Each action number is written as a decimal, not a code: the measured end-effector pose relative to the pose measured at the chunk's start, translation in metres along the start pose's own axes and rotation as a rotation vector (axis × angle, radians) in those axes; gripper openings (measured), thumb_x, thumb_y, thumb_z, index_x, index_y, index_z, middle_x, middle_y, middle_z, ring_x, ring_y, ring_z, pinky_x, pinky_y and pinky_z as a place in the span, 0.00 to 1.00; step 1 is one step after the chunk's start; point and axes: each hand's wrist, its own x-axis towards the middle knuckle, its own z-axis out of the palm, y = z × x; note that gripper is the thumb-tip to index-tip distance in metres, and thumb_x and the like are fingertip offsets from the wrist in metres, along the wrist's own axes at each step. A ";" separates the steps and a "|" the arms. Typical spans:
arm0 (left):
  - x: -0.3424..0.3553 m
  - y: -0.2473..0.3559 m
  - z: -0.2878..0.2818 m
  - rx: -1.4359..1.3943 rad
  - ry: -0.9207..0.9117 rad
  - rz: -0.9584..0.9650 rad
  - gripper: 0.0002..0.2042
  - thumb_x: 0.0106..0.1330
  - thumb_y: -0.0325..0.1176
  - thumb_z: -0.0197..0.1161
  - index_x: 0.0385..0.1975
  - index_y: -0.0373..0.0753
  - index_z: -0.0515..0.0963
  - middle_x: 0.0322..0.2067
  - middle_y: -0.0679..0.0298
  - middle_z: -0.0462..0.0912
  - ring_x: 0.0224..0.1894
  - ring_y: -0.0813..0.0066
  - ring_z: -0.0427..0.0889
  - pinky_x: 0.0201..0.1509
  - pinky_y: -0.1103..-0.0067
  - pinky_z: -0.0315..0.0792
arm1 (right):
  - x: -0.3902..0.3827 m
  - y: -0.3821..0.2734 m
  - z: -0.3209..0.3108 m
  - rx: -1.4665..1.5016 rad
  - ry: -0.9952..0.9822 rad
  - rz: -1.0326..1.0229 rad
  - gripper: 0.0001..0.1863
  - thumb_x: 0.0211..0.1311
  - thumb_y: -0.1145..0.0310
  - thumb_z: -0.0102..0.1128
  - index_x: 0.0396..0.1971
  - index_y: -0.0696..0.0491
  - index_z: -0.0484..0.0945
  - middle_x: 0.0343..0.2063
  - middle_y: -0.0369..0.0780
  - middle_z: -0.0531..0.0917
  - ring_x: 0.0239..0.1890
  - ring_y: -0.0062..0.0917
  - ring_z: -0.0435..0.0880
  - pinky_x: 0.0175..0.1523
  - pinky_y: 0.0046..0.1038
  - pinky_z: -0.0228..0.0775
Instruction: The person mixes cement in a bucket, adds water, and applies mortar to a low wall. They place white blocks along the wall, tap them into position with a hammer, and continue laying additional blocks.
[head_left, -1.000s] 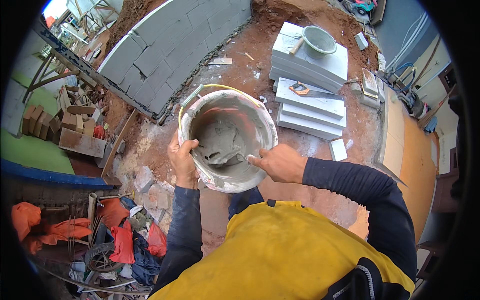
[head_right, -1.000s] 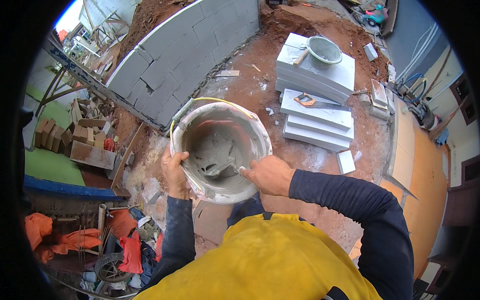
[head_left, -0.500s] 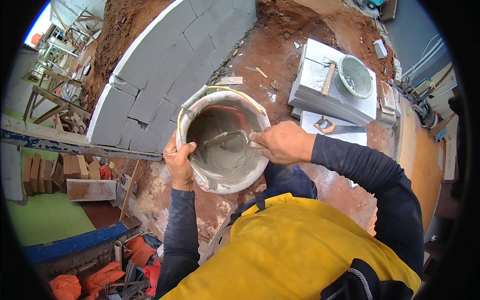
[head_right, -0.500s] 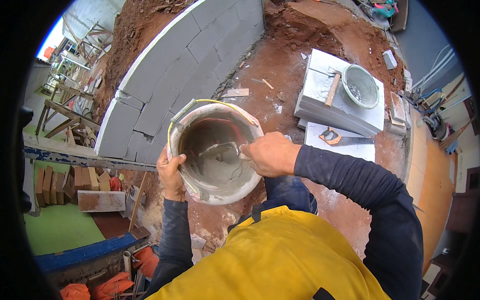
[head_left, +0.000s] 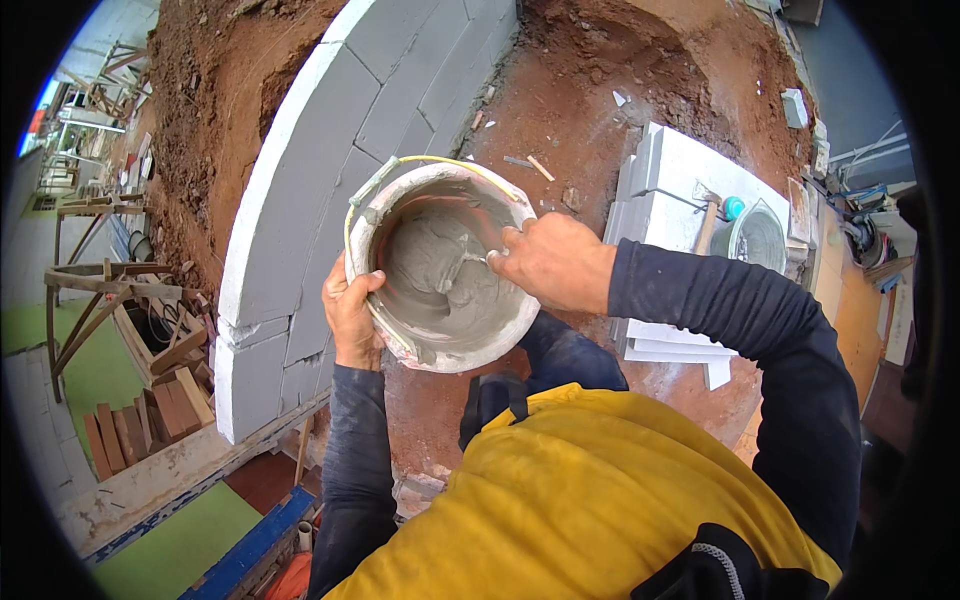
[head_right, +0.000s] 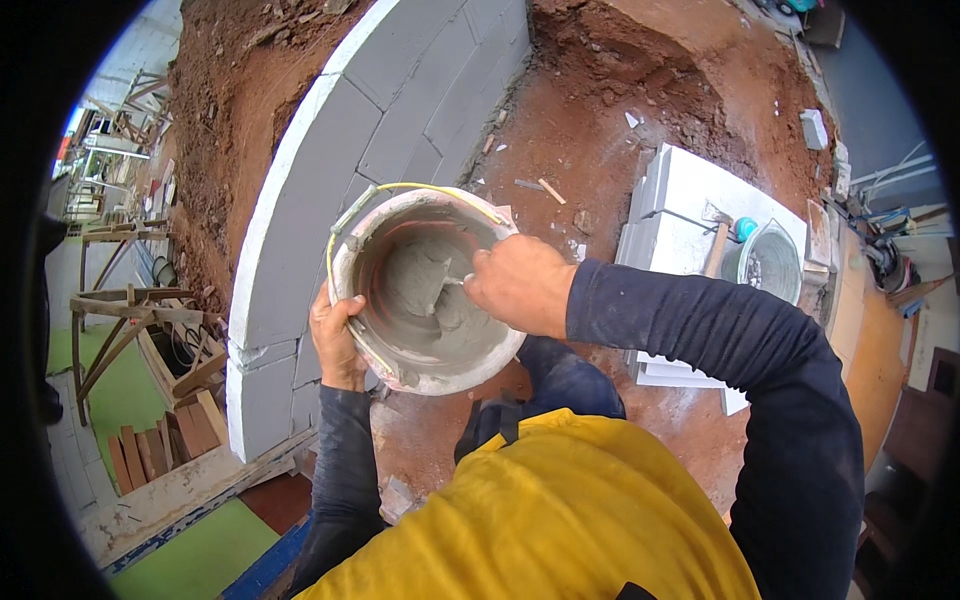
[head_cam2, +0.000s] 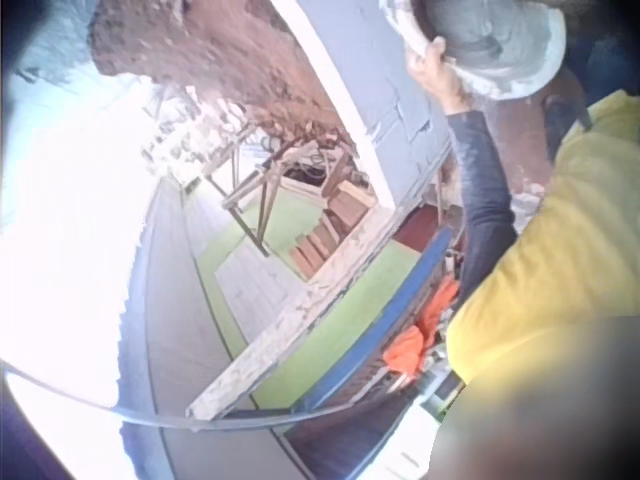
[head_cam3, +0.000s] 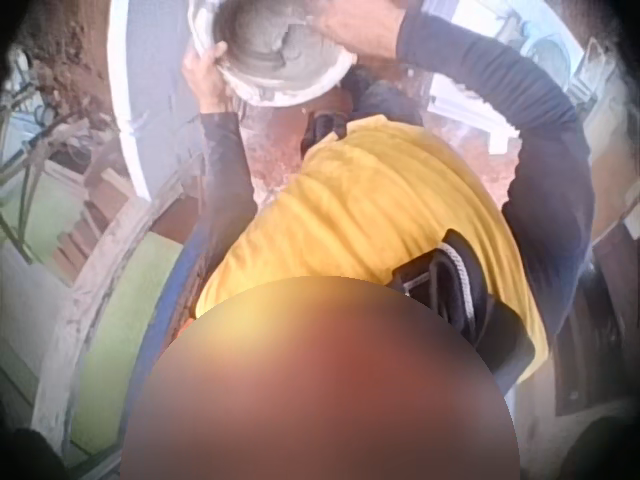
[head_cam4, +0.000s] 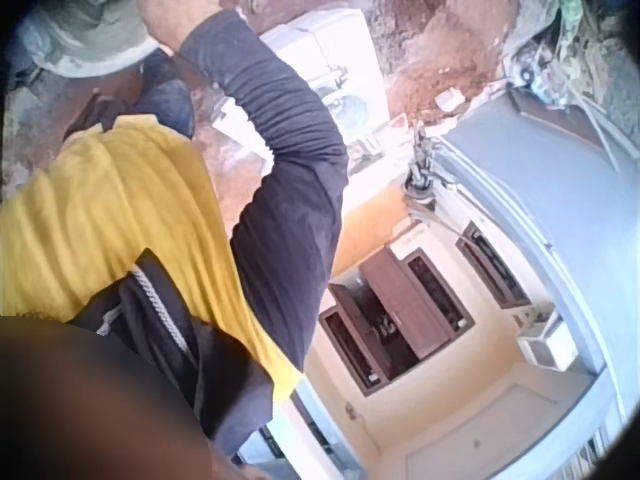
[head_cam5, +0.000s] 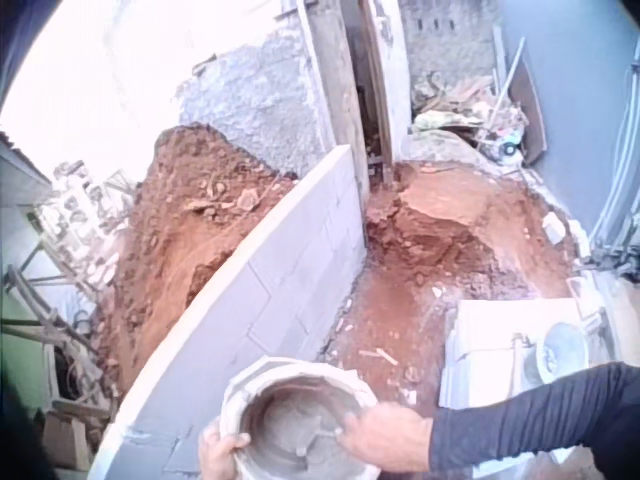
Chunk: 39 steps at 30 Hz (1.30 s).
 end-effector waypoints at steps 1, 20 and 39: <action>0.014 0.007 0.011 0.022 -0.011 0.007 0.29 0.54 0.20 0.59 0.61 0.24 0.79 0.49 0.58 0.86 0.50 0.72 0.83 0.59 0.78 0.75 | 0.001 0.015 -0.011 0.005 0.140 0.040 0.27 0.61 0.70 0.64 0.62 0.59 0.80 0.39 0.51 0.84 0.32 0.42 0.91 0.36 0.39 0.85; 0.221 0.075 0.197 0.306 -0.225 0.330 0.32 0.52 0.22 0.59 0.63 0.26 0.79 0.55 0.56 0.86 0.57 0.69 0.83 0.66 0.75 0.73 | -0.008 0.214 -0.066 1.402 -0.310 0.857 0.32 0.77 0.39 0.55 0.55 0.56 0.78 0.26 0.36 0.81 0.20 0.20 0.81 0.28 0.30 0.78; 0.500 0.068 0.376 0.087 -0.134 0.138 0.27 0.56 0.20 0.58 0.61 0.28 0.80 0.46 0.64 0.85 0.40 0.79 0.80 0.43 0.83 0.74 | -0.016 0.500 -0.145 1.744 -0.003 0.946 0.31 0.84 0.39 0.36 0.45 0.52 0.78 0.17 0.30 0.71 0.11 0.16 0.68 0.15 0.22 0.64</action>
